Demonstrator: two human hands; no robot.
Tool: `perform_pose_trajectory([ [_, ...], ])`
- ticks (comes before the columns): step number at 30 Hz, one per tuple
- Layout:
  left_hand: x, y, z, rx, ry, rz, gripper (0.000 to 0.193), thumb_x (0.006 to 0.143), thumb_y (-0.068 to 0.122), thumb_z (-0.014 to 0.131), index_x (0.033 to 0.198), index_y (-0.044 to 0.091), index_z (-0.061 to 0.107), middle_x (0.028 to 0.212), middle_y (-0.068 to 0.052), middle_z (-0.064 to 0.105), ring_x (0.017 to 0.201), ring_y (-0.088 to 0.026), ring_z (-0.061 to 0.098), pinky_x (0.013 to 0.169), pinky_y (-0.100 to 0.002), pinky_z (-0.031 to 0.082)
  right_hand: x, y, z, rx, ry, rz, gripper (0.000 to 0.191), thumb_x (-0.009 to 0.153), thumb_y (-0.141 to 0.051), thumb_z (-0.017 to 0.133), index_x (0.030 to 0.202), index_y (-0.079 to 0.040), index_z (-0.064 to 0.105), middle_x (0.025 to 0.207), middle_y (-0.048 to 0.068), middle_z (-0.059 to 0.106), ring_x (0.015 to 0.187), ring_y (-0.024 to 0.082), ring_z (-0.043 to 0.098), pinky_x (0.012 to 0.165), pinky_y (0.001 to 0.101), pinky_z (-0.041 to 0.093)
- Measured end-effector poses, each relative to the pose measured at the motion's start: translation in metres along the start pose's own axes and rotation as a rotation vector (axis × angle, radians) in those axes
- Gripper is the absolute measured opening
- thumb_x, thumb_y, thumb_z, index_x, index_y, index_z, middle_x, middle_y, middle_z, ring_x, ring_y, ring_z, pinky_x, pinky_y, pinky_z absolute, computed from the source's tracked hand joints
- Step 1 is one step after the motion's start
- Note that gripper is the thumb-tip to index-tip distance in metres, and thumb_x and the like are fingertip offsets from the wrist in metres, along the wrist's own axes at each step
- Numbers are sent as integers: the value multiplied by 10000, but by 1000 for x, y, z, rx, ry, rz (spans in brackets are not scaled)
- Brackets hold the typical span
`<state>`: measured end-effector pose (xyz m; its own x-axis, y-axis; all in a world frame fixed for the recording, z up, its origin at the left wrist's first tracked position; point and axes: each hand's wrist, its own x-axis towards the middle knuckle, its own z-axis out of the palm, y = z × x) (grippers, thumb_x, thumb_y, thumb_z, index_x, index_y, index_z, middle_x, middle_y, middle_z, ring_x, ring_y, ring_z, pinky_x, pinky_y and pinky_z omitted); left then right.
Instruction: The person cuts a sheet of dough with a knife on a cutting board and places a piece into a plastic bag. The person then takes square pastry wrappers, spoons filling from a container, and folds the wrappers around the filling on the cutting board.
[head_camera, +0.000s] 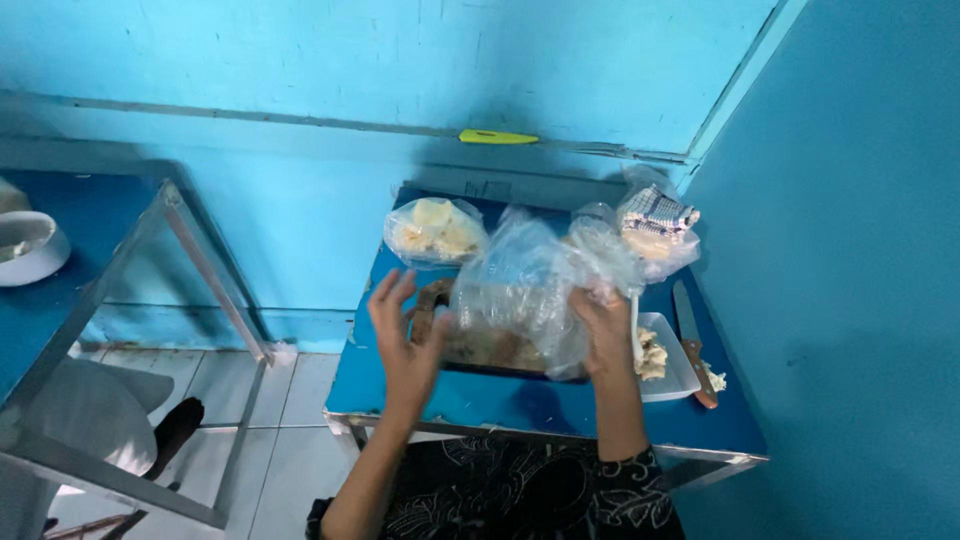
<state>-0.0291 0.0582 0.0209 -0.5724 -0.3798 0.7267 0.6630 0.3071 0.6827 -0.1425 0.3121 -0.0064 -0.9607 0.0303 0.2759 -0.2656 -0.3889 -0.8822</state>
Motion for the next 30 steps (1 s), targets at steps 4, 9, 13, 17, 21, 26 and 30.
perform_pose_trajectory([
  [4, -7, 22, 34, 428, -232, 398, 855, 596, 493, 857, 1293, 60, 615, 1332, -259, 590, 1075, -420, 656, 877, -465, 536, 20, 25, 6, -552, 11, -185, 221, 886, -96, 813, 1037, 19, 701, 947, 19, 746, 861, 114, 707, 762, 243, 592],
  [9, 36, -21, 49, 114, -287, 35, 151, 875, 70, 714, 1010, 9, 679, 1156, -109, 682, 856, -256, 726, 707, -361, 611, 16, -1, 29, -418, -73, 21, 647, 839, -123, 804, 1387, -51, 468, 1041, -5, 656, 821, 113, 641, 539, 278, 498],
  [13, 63, -48, 38, 206, -121, 14, 179, 861, 26, 674, 1032, -10, 711, 1097, -162, 684, 776, -245, 708, 663, -349, 568, -7, -50, 45, -628, -291, -10, 1057, 694, -95, 912, 1564, -124, 311, 1168, 98, 656, 848, 180, 661, 587, 317, 566],
  [17, 73, -61, 57, -55, -138, -270, 126, 1005, 41, 563, 1092, 20, 652, 922, -131, 719, 755, -196, 690, 663, -319, 561, -21, -63, 73, -1223, -101, -464, 1001, 814, -288, 853, 1627, -116, 294, 1271, 265, 645, 1021, 416, 673, 819, 502, 551],
  [21, 97, -78, 90, -952, -38, -552, 182, 967, 28, 489, 1139, 50, 548, 983, -131, 729, 788, -198, 703, 665, -341, 574, -9, -62, 81, -1634, 1, -634, 569, 901, -461, 742, 1357, -185, 544, 1228, 300, 683, 876, 442, 703, 693, 515, 578],
  [26, 113, -77, 105, -673, 146, -512, 207, 1010, 57, 618, 1203, 69, 543, 913, -133, 613, 659, -220, 466, 535, -384, 386, 23, -66, 65, -1439, 31, -332, 397, 1071, -428, 643, 1209, -56, 667, 892, 214, 755, 841, 372, 710, 759, 505, 546],
  [30, 108, -68, 96, -74, -86, 147, 340, 861, 117, 823, 1104, 30, 602, 1029, -144, 688, 977, -336, 682, 843, -439, 552, 42, -68, 48, -1105, -17, -444, 358, 1016, -308, 679, 1271, -57, 660, 847, 169, 762, 789, 257, 727, 698, 415, 569],
])
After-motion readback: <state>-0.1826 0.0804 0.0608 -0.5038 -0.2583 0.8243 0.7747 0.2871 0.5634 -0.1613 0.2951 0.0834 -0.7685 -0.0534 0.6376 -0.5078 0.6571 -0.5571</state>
